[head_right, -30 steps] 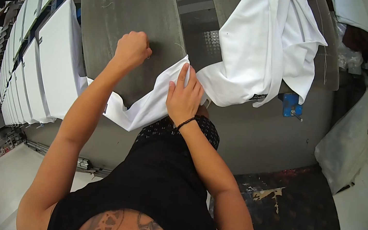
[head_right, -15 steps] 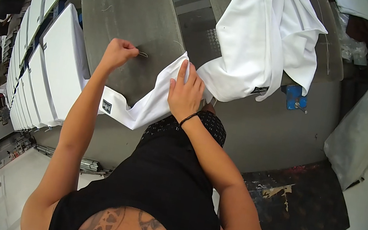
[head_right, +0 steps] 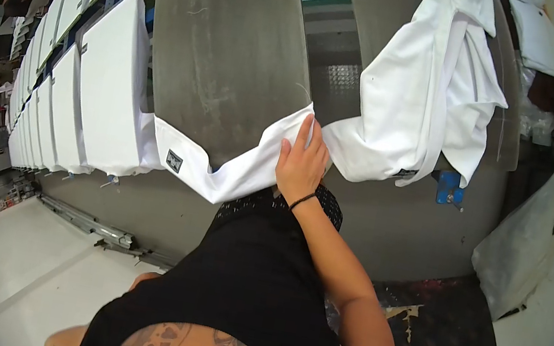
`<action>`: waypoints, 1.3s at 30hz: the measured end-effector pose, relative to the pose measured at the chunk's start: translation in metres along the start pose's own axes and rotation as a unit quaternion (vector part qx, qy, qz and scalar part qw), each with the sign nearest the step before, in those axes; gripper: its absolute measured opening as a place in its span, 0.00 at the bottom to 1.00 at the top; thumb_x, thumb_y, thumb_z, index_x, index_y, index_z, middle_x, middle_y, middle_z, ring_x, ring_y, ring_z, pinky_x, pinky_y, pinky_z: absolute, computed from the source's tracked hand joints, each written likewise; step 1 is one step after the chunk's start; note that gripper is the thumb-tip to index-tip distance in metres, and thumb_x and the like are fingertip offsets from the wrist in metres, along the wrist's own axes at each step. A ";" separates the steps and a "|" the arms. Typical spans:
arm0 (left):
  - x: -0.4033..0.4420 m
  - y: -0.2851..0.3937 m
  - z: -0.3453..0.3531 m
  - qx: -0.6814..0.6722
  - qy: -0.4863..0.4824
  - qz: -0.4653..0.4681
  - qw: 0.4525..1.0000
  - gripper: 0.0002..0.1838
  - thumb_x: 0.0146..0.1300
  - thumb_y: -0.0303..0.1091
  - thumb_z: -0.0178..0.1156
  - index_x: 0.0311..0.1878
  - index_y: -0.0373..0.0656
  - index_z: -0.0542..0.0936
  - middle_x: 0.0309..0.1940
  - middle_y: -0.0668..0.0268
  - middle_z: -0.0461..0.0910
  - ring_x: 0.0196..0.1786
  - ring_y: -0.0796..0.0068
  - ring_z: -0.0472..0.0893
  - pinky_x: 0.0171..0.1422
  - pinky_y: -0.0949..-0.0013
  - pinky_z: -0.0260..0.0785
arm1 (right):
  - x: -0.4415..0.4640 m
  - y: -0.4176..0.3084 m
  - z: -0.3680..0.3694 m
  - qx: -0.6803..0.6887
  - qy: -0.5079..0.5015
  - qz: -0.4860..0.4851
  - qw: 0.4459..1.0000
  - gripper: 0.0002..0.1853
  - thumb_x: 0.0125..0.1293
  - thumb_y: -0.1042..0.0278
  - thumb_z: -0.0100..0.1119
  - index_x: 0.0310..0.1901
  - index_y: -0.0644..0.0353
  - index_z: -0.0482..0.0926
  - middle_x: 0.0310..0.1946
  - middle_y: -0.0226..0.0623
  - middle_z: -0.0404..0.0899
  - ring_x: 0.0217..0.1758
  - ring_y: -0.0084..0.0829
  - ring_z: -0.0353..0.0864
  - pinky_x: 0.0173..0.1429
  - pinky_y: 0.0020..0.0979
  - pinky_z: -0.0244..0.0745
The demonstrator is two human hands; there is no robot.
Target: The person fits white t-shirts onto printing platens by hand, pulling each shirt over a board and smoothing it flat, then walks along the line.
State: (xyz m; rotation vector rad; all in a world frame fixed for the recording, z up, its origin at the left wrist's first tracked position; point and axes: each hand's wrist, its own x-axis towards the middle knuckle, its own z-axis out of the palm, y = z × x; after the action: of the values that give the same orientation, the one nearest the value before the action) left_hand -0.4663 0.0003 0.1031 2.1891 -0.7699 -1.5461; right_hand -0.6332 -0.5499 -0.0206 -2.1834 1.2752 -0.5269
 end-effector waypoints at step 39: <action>0.326 0.170 -0.126 -0.191 0.422 0.245 0.852 0.05 0.56 0.26 0.63 0.34 0.41 0.76 0.49 0.65 0.74 0.38 0.81 0.71 0.39 0.77 0.66 | 0.046 0.016 0.015 0.329 0.092 0.124 0.932 0.11 0.61 0.73 0.62 0.45 0.65 0.80 0.29 0.25 0.77 0.30 0.15 0.69 0.36 0.18 0.66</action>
State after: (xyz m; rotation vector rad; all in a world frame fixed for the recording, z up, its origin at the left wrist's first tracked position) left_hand -0.3031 -0.3372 -0.0013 1.8696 -0.5745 -0.3509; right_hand -0.6135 -0.5928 -0.0399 -1.4222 1.2171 -0.9160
